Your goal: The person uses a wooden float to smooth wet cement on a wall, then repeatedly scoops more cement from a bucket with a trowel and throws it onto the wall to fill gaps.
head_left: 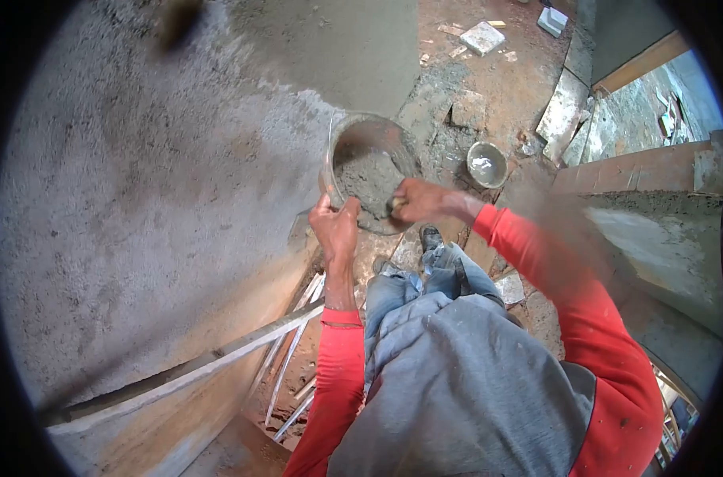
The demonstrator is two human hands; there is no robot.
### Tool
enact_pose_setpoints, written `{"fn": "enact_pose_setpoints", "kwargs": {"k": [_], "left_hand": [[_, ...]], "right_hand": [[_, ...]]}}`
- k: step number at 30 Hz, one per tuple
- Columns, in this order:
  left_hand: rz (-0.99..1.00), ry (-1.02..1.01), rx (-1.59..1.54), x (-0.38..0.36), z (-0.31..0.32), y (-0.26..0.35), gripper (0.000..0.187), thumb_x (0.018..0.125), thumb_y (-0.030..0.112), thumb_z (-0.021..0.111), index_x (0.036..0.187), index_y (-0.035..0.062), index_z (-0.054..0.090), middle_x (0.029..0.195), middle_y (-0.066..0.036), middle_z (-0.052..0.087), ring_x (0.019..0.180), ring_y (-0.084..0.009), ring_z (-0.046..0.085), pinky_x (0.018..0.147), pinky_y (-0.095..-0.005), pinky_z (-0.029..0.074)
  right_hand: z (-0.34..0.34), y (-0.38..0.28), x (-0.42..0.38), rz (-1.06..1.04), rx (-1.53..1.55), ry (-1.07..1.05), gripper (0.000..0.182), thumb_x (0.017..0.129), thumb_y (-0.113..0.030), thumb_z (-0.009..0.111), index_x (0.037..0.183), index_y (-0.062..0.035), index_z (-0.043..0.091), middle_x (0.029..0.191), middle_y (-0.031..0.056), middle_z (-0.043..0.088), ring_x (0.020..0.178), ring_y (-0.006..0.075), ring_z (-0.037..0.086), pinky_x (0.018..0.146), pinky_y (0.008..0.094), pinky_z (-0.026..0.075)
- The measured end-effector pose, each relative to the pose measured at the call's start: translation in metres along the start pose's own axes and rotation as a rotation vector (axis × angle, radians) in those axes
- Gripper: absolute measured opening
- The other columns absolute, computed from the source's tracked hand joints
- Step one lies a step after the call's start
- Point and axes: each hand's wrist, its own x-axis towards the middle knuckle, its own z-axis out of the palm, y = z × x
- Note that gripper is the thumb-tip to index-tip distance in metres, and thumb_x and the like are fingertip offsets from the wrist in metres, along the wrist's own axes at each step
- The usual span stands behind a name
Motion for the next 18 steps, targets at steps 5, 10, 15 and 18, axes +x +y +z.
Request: {"fn": "enact_pose_setpoints", "kwargs": {"k": [5,10,15,18], "left_hand": [[-0.050,0.093,-0.087,-0.009,-0.044,-0.033,0.016,0.081,-0.008,0.068,0.095,-0.0017,0.072,0.083,-0.003,0.070,0.067,-0.0094,0.060,0.062,-0.0275,0.047],[-0.103,0.215,-0.231,-0.023,-0.066,-0.054,0.011,0.079,-0.006,0.069,0.089,-0.0013,0.071,0.078,-0.001,0.068,0.068,-0.0090,0.058,0.064,-0.0265,0.045],[-0.140,0.166,-0.337,-0.031,-0.095,-0.064,0.016,0.081,-0.005,0.069,0.096,-0.0026,0.073,0.084,-0.003,0.071,0.072,-0.0098,0.061,0.068,-0.0287,0.048],[-0.029,0.161,-0.121,-0.035,-0.112,-0.071,0.021,0.085,0.003,0.071,0.105,-0.0014,0.076,0.085,-0.001,0.072,0.074,-0.0108,0.062,0.068,-0.0315,0.051]], "right_hand": [[0.030,-0.050,-0.020,-0.053,0.088,0.097,0.031,0.085,-0.025,0.063,0.095,0.0045,0.068,0.080,0.0270,0.068,0.078,0.0414,0.067,0.077,0.0511,0.052],[0.046,-0.057,-0.010,0.086,-0.152,0.163,0.043,0.083,-0.033,0.063,0.101,0.0053,0.073,0.099,0.0332,0.074,0.096,0.0507,0.072,0.088,0.0557,0.055],[0.089,-0.051,-0.025,0.036,0.039,0.271,0.038,0.082,-0.032,0.066,0.093,0.0040,0.072,0.085,0.0277,0.072,0.079,0.0425,0.068,0.075,0.0525,0.054],[0.108,-0.044,-0.016,-0.006,0.141,0.231,0.035,0.083,-0.032,0.068,0.093,0.0006,0.074,0.078,0.0222,0.072,0.073,0.0314,0.068,0.069,0.0488,0.053]]}}
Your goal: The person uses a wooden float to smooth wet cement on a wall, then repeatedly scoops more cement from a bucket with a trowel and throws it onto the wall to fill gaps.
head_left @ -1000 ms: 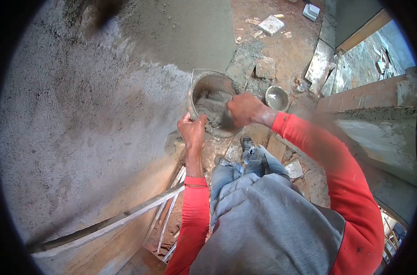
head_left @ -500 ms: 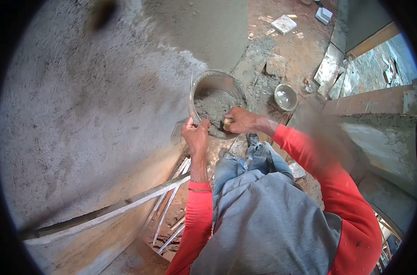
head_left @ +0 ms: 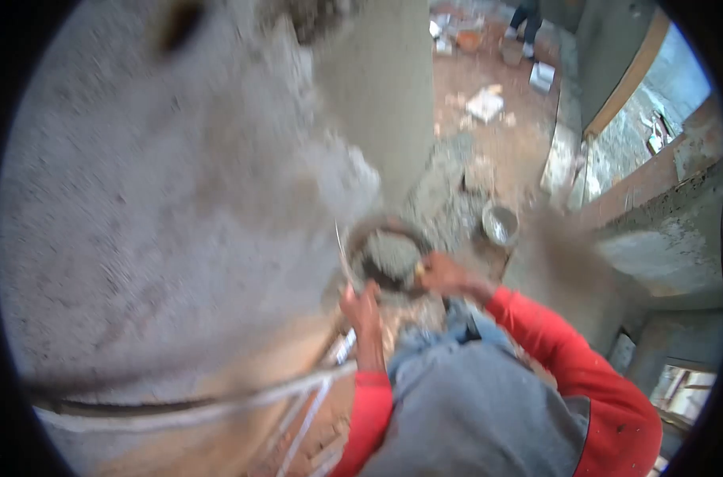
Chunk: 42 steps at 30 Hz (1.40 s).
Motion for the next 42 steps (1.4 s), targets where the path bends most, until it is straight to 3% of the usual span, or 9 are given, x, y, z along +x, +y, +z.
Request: {"fn": "enact_pose_setpoints", "kwargs": {"k": [5,16,21,26,34,37,38,39,42], "left_hand": [[-0.123,0.028,-0.091,0.007,-0.026,-0.004,0.033,0.073,-0.004,0.071,0.105,-0.0027,0.072,0.082,0.001,0.064,0.068,-0.0127,0.056,0.057,-0.0330,0.048],[-0.142,0.177,-0.101,0.018,-0.069,-0.040,0.033,0.077,-0.005,0.071,0.110,-0.0038,0.065,0.093,-0.012,0.068,0.075,-0.0261,0.067,0.058,-0.0399,0.057],[-0.072,0.226,-0.073,0.031,-0.027,-0.026,0.034,0.077,-0.003,0.071,0.111,-0.0037,0.065,0.092,-0.012,0.068,0.075,-0.0260,0.067,0.058,-0.0403,0.056],[-0.011,0.269,-0.059,0.062,0.025,-0.006,0.035,0.077,-0.002,0.072,0.111,-0.0037,0.066,0.092,-0.012,0.068,0.075,-0.0259,0.066,0.058,-0.0407,0.056],[0.033,0.335,-0.049,0.080,0.096,0.004,0.037,0.076,0.000,0.072,0.112,-0.0036,0.067,0.092,-0.011,0.068,0.075,-0.0257,0.066,0.058,-0.0413,0.056],[-0.010,0.364,-0.014,0.046,0.099,-0.008,0.038,0.076,0.000,0.072,0.113,-0.0035,0.067,0.092,-0.011,0.068,0.076,-0.0256,0.065,0.059,-0.0416,0.056],[-0.015,0.379,0.000,0.038,0.093,-0.009,0.038,0.076,0.000,0.072,0.113,-0.0035,0.067,0.091,-0.011,0.068,0.076,-0.0256,0.065,0.059,-0.0417,0.056],[-0.019,0.383,0.011,0.035,0.091,-0.012,0.038,0.075,0.001,0.072,0.113,-0.0035,0.067,0.091,-0.011,0.068,0.076,-0.0256,0.065,0.059,-0.0417,0.056],[-0.067,0.396,0.026,0.005,0.105,-0.044,0.039,0.075,0.001,0.073,0.113,-0.0035,0.068,0.091,-0.011,0.068,0.076,-0.0255,0.065,0.059,-0.0420,0.056]], "right_hand": [[0.009,-0.066,-0.028,0.292,0.987,-0.068,0.020,0.101,-0.014,0.061,0.113,-0.0015,0.071,0.085,0.0078,0.067,0.067,0.0188,0.065,0.060,0.0349,0.057],[-0.246,-0.218,0.004,-0.612,1.212,0.296,0.013,0.096,-0.012,0.069,0.106,-0.0051,0.063,0.083,0.0051,0.067,0.064,0.0131,0.066,0.053,0.0283,0.057],[-0.441,-0.276,-0.014,-1.090,0.938,0.921,0.021,0.093,-0.016,0.080,0.108,-0.0059,0.069,0.087,0.0064,0.071,0.064,0.0130,0.068,0.055,0.0270,0.056],[-0.654,-0.295,-0.027,-1.086,0.021,2.225,0.021,0.083,-0.016,0.082,0.094,-0.0045,0.069,0.083,0.0160,0.074,0.071,0.0278,0.073,0.069,0.0420,0.057],[-0.762,-0.312,0.060,-1.119,-0.288,2.655,0.017,0.085,-0.019,0.075,0.089,-0.0052,0.067,0.078,0.0167,0.068,0.071,0.0352,0.070,0.067,0.0471,0.055],[-0.774,-0.214,0.126,-0.614,-1.441,1.231,0.019,0.098,-0.024,0.060,0.092,-0.0070,0.066,0.077,0.0175,0.065,0.067,0.0355,0.066,0.062,0.0464,0.054],[-0.744,-0.160,0.105,-0.685,-1.538,0.926,0.022,0.099,-0.025,0.061,0.102,-0.0042,0.069,0.084,0.0193,0.069,0.073,0.0367,0.071,0.066,0.0468,0.057],[-0.666,-0.170,0.035,-0.290,-1.003,0.570,0.028,0.097,-0.020,0.063,0.120,-0.0049,0.071,0.093,0.0211,0.073,0.083,0.0380,0.074,0.076,0.0503,0.060],[-0.576,-0.041,0.007,-0.399,-0.763,0.460,0.046,0.088,-0.012,0.068,0.134,-0.0101,0.069,0.106,0.0225,0.076,0.099,0.0425,0.075,0.090,0.0508,0.061]]}}
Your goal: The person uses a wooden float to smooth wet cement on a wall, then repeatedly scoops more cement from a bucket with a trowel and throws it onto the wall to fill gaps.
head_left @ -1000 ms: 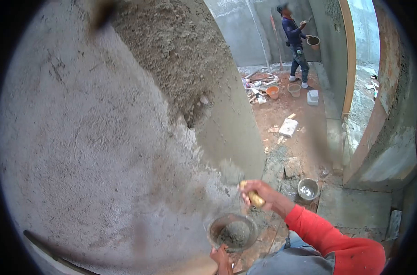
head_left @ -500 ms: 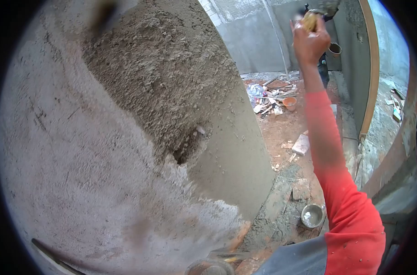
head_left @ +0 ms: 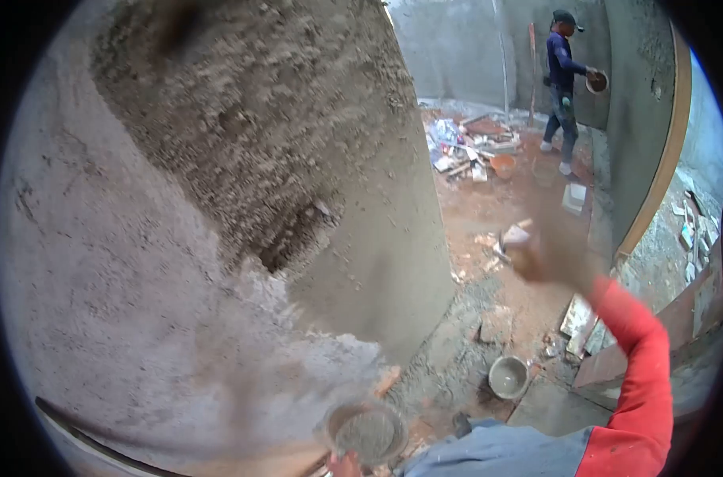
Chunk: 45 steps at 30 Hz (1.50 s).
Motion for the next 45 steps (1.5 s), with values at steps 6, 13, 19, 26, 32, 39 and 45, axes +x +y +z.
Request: {"fn": "enact_pose_setpoints", "kwargs": {"k": [6,13,19,26,32,39,45], "left_hand": [[0.297,-0.195,0.746,-0.004,0.086,0.027,0.044,0.076,0.028,0.078,0.107,-0.0026,0.074,0.092,-0.029,0.073,0.085,-0.0445,0.069,0.080,-0.0564,0.053],[0.437,-0.564,0.444,-0.048,0.210,0.105,0.017,0.080,0.010,0.072,0.093,-0.0004,0.071,0.069,-0.003,0.062,0.064,-0.0143,0.051,0.062,-0.0348,0.047],[0.246,-0.539,0.131,-0.042,0.238,0.098,0.008,0.083,0.000,0.069,0.091,0.0001,0.072,0.076,0.006,0.060,0.069,-0.0049,0.048,0.060,-0.0263,0.042],[0.010,-0.387,-0.102,-0.041,0.225,0.089,0.014,0.079,0.000,0.072,0.094,-0.0001,0.072,0.082,0.005,0.065,0.070,-0.0066,0.054,0.059,-0.0269,0.043],[-0.076,-0.251,-0.093,-0.034,0.161,0.090,0.026,0.077,0.000,0.071,0.103,0.0021,0.073,0.084,0.001,0.067,0.067,-0.0113,0.059,0.054,-0.0291,0.043],[-0.045,0.024,-0.075,0.002,0.044,0.030,0.027,0.082,0.003,0.071,0.109,0.0003,0.075,0.077,-0.005,0.068,0.060,-0.0179,0.060,0.051,-0.0359,0.046],[0.007,0.138,-0.026,-0.002,0.024,0.028,0.034,0.085,0.010,0.072,0.116,-0.0026,0.071,0.089,-0.011,0.069,0.074,-0.0232,0.062,0.065,-0.0411,0.048]], "right_hand": [[0.171,-0.051,-0.095,-0.086,0.166,-0.488,0.056,0.084,-0.031,0.075,0.134,-0.0056,0.065,0.104,0.0262,0.075,0.096,0.0461,0.073,0.083,0.0550,0.059],[0.281,-0.072,-0.102,0.390,0.512,-0.740,0.028,0.089,-0.026,0.075,0.104,-0.0031,0.069,0.078,0.0165,0.072,0.066,0.0320,0.071,0.061,0.0480,0.056],[0.265,-0.081,-0.109,0.753,1.611,-0.780,0.014,0.105,-0.016,0.066,0.103,-0.0024,0.070,0.070,0.0030,0.065,0.049,0.0084,0.059,0.043,0.0220,0.044],[0.175,-0.116,-0.076,0.607,1.959,-0.467,0.030,0.101,-0.012,0.065,0.127,0.0020,0.064,0.076,0.0071,0.066,0.050,0.0112,0.059,0.042,0.0243,0.044],[0.026,-0.126,0.022,0.061,2.037,0.135,0.032,0.101,-0.017,0.065,0.129,-0.0032,0.063,0.082,0.0046,0.067,0.056,0.0092,0.063,0.043,0.0218,0.050],[-0.206,-0.092,0.130,-0.204,0.968,1.506,0.017,0.091,-0.015,0.078,0.100,-0.0022,0.072,0.080,0.0077,0.072,0.058,0.0156,0.068,0.051,0.0319,0.054],[-0.352,-0.058,0.186,0.199,-0.250,2.300,0.048,0.091,-0.013,0.064,0.135,0.0053,0.064,0.102,0.0256,0.078,0.089,0.0450,0.075,0.076,0.0496,0.060]]}}
